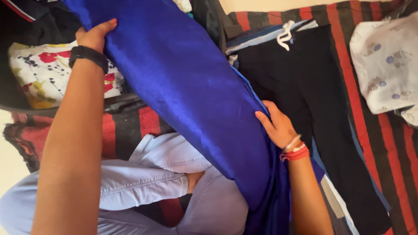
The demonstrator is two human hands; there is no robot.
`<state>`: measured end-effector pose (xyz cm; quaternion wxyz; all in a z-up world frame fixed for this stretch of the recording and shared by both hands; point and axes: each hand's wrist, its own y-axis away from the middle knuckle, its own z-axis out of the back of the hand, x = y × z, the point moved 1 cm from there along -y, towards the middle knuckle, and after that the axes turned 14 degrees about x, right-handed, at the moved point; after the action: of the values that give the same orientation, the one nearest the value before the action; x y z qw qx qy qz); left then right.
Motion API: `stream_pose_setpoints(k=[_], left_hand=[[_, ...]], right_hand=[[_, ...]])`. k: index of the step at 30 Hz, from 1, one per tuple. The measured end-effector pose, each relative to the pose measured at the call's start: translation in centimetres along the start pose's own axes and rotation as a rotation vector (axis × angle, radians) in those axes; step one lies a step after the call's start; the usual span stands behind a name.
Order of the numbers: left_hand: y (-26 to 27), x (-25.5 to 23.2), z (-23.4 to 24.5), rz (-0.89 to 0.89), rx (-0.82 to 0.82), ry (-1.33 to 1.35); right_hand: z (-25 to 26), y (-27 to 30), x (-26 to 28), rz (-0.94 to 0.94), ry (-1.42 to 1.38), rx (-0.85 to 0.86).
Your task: The person folds and organizes various clothing items, including shirts and a blue traditional garment, into a black suitcase placed on a rug.
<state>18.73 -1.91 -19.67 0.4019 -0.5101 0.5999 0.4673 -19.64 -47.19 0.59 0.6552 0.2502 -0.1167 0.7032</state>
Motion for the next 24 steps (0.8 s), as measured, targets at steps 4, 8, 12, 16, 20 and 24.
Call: stream_pose_setpoints(k=[4,8,12,16,20,24], left_hand=[[0.3,-0.5,1.1,-0.069,-0.223,-0.514],[10.3,-7.4,-5.8,-0.639,-0.032,-0.873],[23.7,-13.4,-16.0,-0.866,0.462,-0.912],[32.0,-15.2,-22.8,-0.835,0.809,-0.817],[36.6,-14.3,-25.4,-0.900,0.964,-0.801],[38.6,-12.8,-25.5,-0.881,1.026,-0.774]], right_hand=[[1.8,7.0,2.3,-0.090,-0.096,-0.213],[-1.3,15.9,7.9,-0.370,0.007,-0.366],[-7.3,21.2,13.6,-0.422,0.273,-0.411],[-10.3,24.0,11.2,-0.515,0.383,-0.412],[-10.2,27.8,4.9,-0.722,0.155,-0.248],[-12.8,30.7,2.0,-0.928,0.012,-0.167]])
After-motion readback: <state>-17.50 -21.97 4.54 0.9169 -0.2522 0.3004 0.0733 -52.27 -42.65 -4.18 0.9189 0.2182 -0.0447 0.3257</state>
